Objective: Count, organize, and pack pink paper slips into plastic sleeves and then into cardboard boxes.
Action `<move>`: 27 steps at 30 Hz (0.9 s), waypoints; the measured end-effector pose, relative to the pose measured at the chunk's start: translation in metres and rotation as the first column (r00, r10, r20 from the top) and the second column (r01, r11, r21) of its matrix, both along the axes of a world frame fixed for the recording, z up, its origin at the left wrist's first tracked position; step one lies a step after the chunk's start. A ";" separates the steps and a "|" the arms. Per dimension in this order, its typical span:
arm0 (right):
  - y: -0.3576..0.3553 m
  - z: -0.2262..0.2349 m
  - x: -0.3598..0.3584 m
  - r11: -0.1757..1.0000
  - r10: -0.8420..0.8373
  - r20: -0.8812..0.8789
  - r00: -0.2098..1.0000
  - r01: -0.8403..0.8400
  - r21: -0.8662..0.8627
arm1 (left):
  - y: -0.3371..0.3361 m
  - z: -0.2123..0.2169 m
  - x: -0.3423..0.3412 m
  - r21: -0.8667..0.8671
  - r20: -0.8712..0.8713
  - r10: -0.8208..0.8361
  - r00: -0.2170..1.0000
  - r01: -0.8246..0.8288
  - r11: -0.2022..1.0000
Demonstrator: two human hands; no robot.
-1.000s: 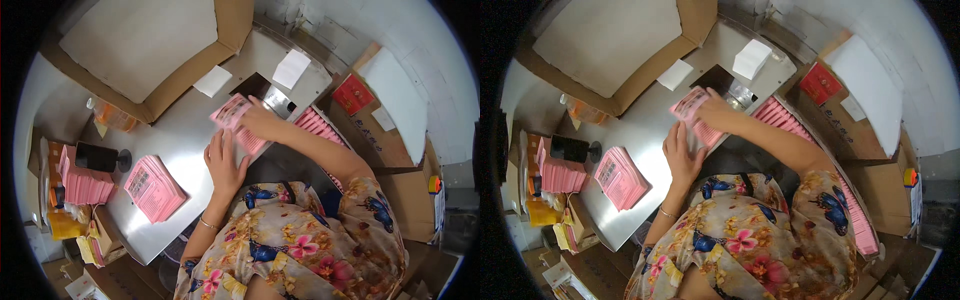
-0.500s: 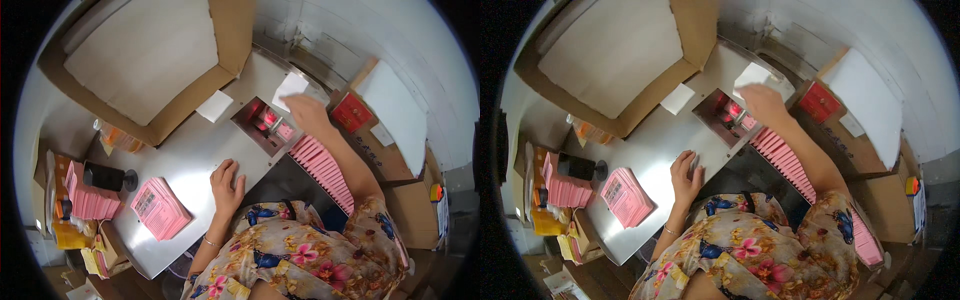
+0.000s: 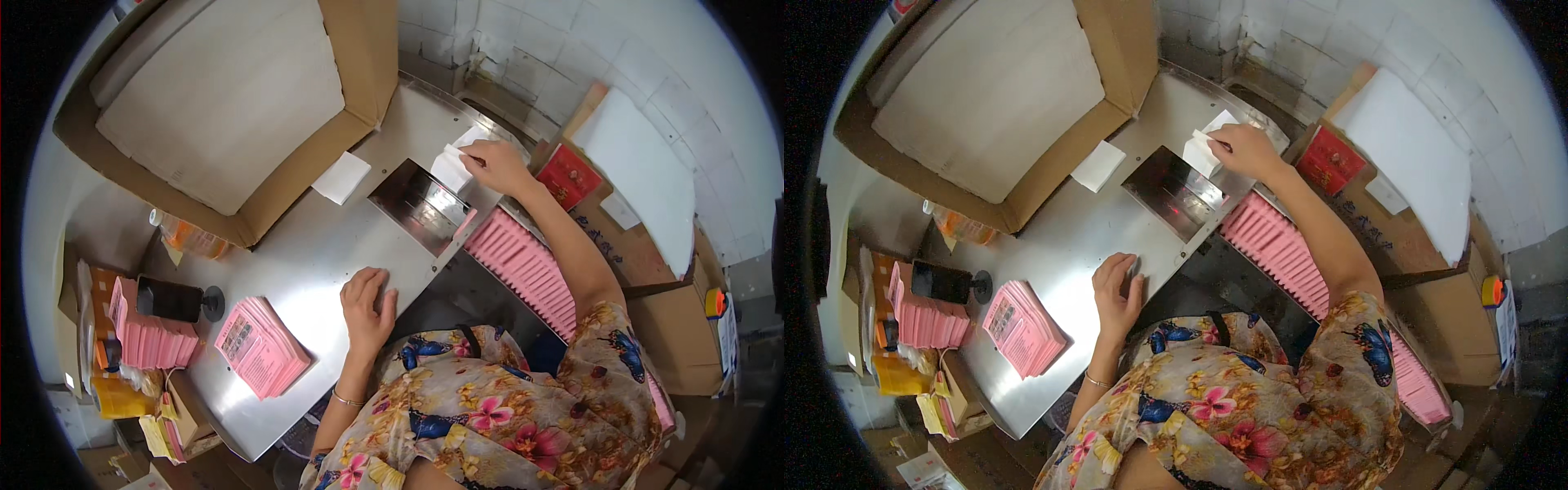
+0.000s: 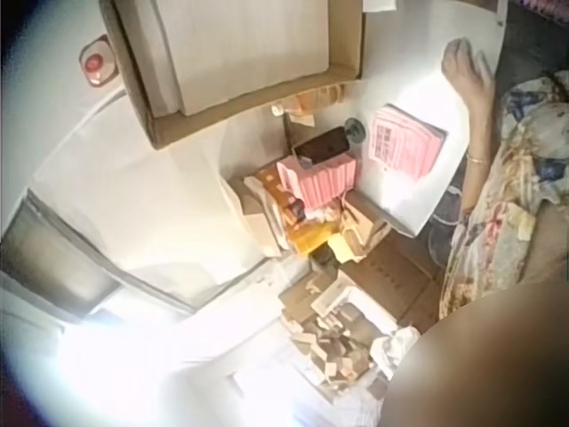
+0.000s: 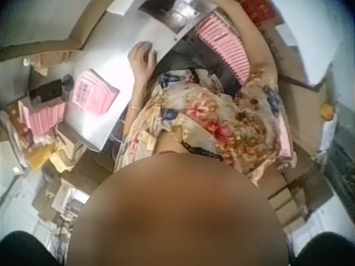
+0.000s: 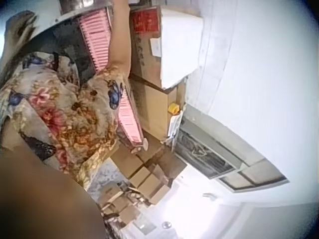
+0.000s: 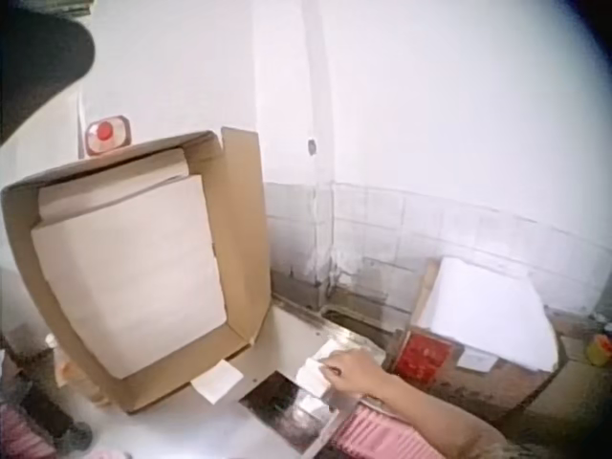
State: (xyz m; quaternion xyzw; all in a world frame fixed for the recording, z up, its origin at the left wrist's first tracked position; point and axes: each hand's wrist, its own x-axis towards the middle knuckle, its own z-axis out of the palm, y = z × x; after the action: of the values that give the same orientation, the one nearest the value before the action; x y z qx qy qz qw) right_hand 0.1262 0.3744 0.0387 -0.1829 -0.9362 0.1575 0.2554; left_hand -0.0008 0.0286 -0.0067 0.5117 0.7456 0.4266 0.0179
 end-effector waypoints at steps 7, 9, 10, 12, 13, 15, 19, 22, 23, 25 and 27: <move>0.002 -0.022 -0.001 0.970 -0.068 -0.020 0.998 0.070 0.231 | -0.015 0.006 0.007 0.024 0.159 0.022 0.987 -0.026 0.999; 0.020 -0.030 0.004 0.963 -0.046 -0.113 0.993 0.074 0.261 | -0.037 0.025 0.001 0.113 0.039 0.096 0.995 -0.100 0.989; 0.029 -0.030 0.009 0.980 -0.053 -0.117 0.992 0.074 0.185 | -0.052 0.033 -0.009 0.105 -0.010 0.178 0.984 -0.176 0.979; 0.024 -0.016 0.011 0.995 -0.064 -0.173 0.983 0.076 0.064 | -0.091 0.041 -0.045 0.129 -0.073 0.323 0.944 -0.312 0.941; 0.010 -0.005 0.008 0.996 -0.057 -0.173 0.983 0.067 0.056 | -0.113 0.043 -0.064 0.151 -0.084 0.384 0.919 -0.369 0.917; -0.030 0.011 0.005 0.990 -0.051 -0.414 0.909 0.102 0.102 | -0.136 0.055 -0.082 0.076 -0.105 0.504 0.857 -0.498 0.864; -0.103 0.012 -0.007 1.000 0.026 -0.507 0.861 -0.019 0.020 | -0.196 0.028 -0.101 -0.352 -0.444 0.320 0.837 -0.491 0.797; -0.145 -0.005 -0.005 0.958 0.067 -0.545 0.836 -0.207 -0.200 | -0.192 0.019 -0.098 -0.292 -0.446 0.370 0.815 -0.523 0.801; -0.156 -0.013 -0.004 0.927 0.061 -0.541 0.839 -0.249 -0.281 | -0.185 0.020 -0.098 -0.297 -0.448 0.361 0.818 -0.517 0.802; -0.174 -0.033 -0.005 0.920 0.082 -0.512 0.855 -0.262 -0.291 | -0.165 0.027 -0.097 -0.152 -0.453 0.360 0.816 -0.468 0.870; -0.182 -0.032 -0.006 0.942 0.115 -0.555 0.824 -0.268 -0.204 | -0.124 0.044 -0.076 -0.024 -0.375 0.367 0.851 -0.405 0.914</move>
State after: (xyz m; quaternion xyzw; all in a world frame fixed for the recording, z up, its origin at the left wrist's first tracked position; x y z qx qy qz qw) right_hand 0.1205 0.1920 0.0067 -0.0692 -0.8102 0.3548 0.4614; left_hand -0.0771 -0.0950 0.0372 0.4195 0.8443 0.2809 -0.1798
